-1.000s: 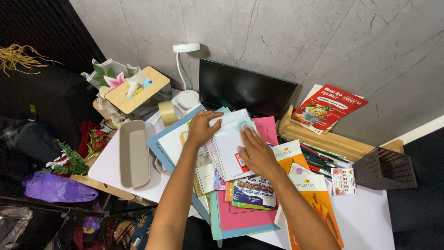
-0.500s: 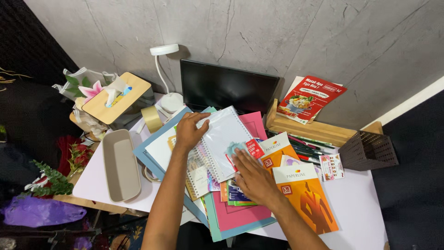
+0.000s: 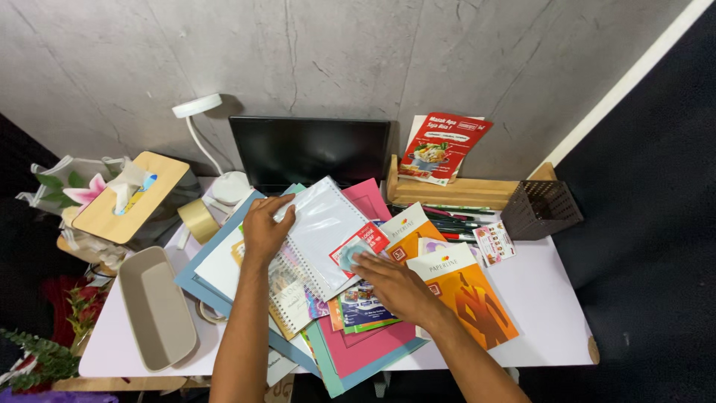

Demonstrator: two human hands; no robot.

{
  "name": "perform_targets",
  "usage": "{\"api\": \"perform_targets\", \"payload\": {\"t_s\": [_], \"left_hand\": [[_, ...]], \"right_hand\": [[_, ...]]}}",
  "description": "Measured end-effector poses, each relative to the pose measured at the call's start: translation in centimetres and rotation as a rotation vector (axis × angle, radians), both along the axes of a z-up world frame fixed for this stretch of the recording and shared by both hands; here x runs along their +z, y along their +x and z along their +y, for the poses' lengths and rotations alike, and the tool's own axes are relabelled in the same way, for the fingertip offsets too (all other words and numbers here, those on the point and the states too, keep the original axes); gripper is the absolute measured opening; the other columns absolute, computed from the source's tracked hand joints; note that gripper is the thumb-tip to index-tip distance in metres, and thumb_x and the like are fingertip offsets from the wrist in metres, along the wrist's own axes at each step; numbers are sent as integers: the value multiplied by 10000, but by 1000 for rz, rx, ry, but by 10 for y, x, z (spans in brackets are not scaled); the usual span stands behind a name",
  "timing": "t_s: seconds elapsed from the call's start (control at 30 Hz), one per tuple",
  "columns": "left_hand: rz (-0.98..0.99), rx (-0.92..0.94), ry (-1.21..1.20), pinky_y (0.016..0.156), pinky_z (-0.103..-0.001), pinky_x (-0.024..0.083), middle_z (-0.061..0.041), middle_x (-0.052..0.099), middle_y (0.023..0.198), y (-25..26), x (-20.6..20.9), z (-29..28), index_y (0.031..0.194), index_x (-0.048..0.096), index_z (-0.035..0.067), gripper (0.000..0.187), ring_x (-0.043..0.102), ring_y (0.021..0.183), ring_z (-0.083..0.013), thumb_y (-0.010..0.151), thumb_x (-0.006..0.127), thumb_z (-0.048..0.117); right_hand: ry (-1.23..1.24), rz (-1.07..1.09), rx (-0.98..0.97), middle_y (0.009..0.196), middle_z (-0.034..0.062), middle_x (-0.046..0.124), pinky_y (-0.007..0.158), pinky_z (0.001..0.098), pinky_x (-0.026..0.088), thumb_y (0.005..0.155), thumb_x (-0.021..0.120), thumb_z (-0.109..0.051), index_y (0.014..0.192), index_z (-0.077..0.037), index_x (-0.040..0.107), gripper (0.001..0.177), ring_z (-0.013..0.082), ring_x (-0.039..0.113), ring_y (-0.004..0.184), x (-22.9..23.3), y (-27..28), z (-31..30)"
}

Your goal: The person wipes the covers of several stationery items, including notebooks and a loose-leaf pad, using a light blue cloth. They handle each item individually, wipe its surface, and then place it into a wooden organizer on the desk.

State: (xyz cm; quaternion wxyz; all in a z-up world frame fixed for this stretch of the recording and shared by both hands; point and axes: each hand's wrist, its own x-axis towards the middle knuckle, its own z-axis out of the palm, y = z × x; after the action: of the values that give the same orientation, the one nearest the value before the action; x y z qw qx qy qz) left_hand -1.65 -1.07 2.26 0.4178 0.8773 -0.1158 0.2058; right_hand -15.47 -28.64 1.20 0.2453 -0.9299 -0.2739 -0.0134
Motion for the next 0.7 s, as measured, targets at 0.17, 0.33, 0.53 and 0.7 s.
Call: {"api": "perform_targets", "payload": {"t_s": [0.17, 0.33, 0.53, 0.7], "left_hand": [[-234, 10, 140, 896, -406, 466, -43, 776, 1017, -7, 16, -7, 1127, 808, 86, 278, 641, 960, -223, 872, 765, 187], [120, 28, -108, 659, -306, 499, -26, 745, 1032, -15, 43, -21, 1204, 764, 113, 311, 630, 660, -164, 904, 717, 182], [-15, -155, -412, 673, -214, 491, -54, 678, 1048, -19, 64, -39, 1207, 739, 58, 219, 607, 795, -65, 996, 686, 84], [-110, -256, -578, 794, -202, 519, -52, 697, 1098, -28, 81, -57, 1220, 690, 34, 223, 626, 942, -63, 999, 695, 69]], "right_hand": [[-32, -85, -225, 1502, 92, 552, 1168, 427, 381, 848, 583, 27, 1384, -89, 625, 551, 277, 521, 1387, -13, -27, -75], [-9, -10, -401, 1512, 88, 548, 1134, 425, 419, 877, 635, -63, 1364, -82, 625, 488, 312, 535, 1351, -24, -29, -112], [213, 2, -494, 1510, 113, 536, 1112, 442, 417, 936, 676, -201, 1376, -105, 633, 453, 311, 528, 1357, 15, -27, -96], [525, 28, -491, 1456, 87, 595, 1087, 397, 477, 917, 682, -191, 1347, -101, 648, 441, 265, 590, 1331, 64, -20, -60]]}}
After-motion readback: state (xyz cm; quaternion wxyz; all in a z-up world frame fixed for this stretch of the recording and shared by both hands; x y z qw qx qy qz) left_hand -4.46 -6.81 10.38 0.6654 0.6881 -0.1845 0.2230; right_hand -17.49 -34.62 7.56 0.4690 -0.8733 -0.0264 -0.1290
